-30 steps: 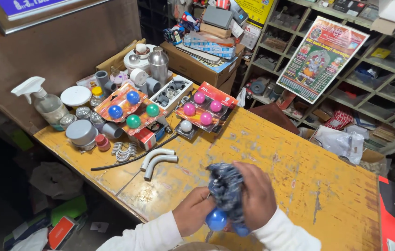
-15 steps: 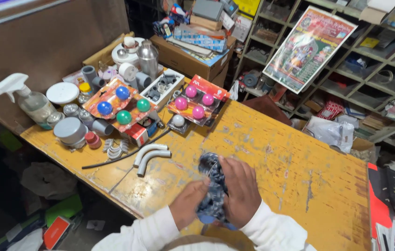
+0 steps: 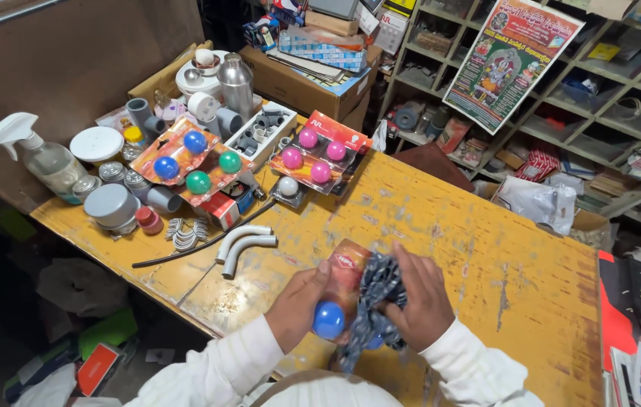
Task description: The recorder is opening and organizing various electrical components like light bulbs and cable clips on a shop counter.
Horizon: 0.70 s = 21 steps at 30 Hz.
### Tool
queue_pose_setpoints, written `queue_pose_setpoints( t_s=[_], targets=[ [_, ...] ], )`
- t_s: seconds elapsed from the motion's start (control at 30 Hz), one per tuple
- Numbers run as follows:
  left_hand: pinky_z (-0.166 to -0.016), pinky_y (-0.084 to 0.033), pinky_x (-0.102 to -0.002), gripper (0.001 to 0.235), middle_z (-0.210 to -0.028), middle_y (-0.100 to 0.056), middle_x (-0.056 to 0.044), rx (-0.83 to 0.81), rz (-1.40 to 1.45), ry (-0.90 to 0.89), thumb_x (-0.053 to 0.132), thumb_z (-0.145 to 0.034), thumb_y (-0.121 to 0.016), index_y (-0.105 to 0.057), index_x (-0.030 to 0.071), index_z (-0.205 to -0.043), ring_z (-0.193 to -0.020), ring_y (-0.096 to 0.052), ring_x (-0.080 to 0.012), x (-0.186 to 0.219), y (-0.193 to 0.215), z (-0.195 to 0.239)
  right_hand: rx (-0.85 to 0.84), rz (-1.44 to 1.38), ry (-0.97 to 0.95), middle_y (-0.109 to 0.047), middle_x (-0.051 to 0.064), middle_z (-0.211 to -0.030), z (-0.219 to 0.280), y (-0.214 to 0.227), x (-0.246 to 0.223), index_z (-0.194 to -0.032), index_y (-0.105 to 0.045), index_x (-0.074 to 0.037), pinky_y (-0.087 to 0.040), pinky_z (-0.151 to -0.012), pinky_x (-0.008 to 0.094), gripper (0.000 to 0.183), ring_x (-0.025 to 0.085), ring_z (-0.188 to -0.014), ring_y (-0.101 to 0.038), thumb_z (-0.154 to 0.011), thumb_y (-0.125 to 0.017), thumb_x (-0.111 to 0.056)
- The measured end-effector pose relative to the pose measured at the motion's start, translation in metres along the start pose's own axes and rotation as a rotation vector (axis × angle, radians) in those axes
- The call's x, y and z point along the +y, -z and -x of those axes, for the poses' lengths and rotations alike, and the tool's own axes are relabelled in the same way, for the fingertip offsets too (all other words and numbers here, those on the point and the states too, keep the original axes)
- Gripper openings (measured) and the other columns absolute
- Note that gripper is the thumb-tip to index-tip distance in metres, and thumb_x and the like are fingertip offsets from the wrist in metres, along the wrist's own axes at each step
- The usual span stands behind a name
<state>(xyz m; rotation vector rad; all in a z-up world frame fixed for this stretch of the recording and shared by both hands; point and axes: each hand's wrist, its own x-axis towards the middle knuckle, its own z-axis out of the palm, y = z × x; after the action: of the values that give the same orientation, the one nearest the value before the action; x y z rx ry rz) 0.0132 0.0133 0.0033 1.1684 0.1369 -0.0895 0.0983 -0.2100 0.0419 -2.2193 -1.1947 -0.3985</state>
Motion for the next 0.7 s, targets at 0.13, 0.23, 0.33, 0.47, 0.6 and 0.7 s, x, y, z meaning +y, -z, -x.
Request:
queue_pose_setpoints(
  t_s=[0.13, 0.23, 0.33, 0.47, 0.6, 0.7],
  targets=[
    [-0.077, -0.055, -0.028, 0.059, -0.096, -0.072, -0.008, -0.058, 0.018, -0.092, 0.050, -0.109, -0.042, -0.068, -0.003, -0.107, -0.085, -0.066, -0.0122, -0.008, 0.005, 0.004, -0.040, -0.149, -0.260, -0.063, 0.020, -0.123, 0.012, -0.001, 0.009, -0.146, -0.046, 0.000, -0.045, -0.100, 0.044, 0.091, 0.037, -0.113, -0.060, -0.063, -0.081, -0.007],
    [-0.083, -0.058, -0.030, 0.059, -0.105, -0.074, -0.008, -0.077, 0.108, -0.089, 0.051, -0.104, -0.040, -0.066, -0.002, -0.115, -0.091, -0.070, -0.0139, 0.034, 0.001, 0.012, 0.006, -0.387, -0.462, -0.072, 0.017, -0.116, 0.051, -0.024, 0.064, -0.136, -0.059, 0.001, -0.053, -0.094, 0.038, 0.065, 0.029, -0.105, -0.068, -0.072, -0.072, -0.002],
    [-0.086, -0.058, -0.036, 0.063, -0.114, -0.072, -0.012, -0.006, 0.212, -0.126, 0.052, -0.105, -0.037, -0.061, -0.003, -0.126, -0.098, -0.072, -0.0185, 0.039, 0.005, 0.014, 0.138, -0.864, -0.683, -0.075, 0.016, -0.114, 0.090, -0.049, 0.101, -0.130, -0.064, 0.005, -0.056, -0.089, 0.038, 0.042, 0.026, -0.100, -0.070, -0.089, -0.063, -0.006],
    [-0.099, -0.056, -0.042, 0.060, -0.135, -0.063, -0.018, 0.049, 0.517, -0.105, 0.044, -0.106, -0.036, -0.049, -0.004, -0.139, -0.117, -0.068, -0.0267, 0.042, -0.007, 0.020, 0.259, -1.356, -0.816, -0.069, 0.012, -0.125, 0.111, -0.043, 0.071, -0.135, -0.058, 0.003, -0.054, -0.094, 0.039, 0.039, 0.024, -0.108, -0.067, -0.102, -0.051, -0.017],
    [-0.103, -0.053, -0.045, 0.059, -0.139, -0.062, -0.018, 0.013, 0.586, -0.094, 0.043, -0.106, -0.034, -0.048, -0.002, -0.142, -0.122, -0.065, -0.0290, 0.053, -0.015, 0.031, 0.202, -1.101, -0.787, -0.068, 0.013, -0.131, 0.166, -0.055, 0.090, -0.137, -0.059, 0.001, -0.054, -0.098, 0.040, 0.043, 0.023, -0.114, -0.066, -0.098, -0.050, -0.013],
    [-0.102, -0.052, -0.050, 0.056, -0.139, -0.061, -0.016, 0.072, 0.615, -0.039, 0.041, -0.104, -0.035, -0.046, 0.002, -0.142, -0.122, -0.064, -0.0307, 0.060, -0.015, 0.038, 0.193, -1.102, -0.804, -0.066, 0.019, -0.133, 0.186, -0.053, 0.101, -0.139, -0.059, 0.003, -0.052, -0.099, 0.044, 0.044, 0.028, -0.115, -0.065, -0.097, -0.055, -0.010]
  ],
)
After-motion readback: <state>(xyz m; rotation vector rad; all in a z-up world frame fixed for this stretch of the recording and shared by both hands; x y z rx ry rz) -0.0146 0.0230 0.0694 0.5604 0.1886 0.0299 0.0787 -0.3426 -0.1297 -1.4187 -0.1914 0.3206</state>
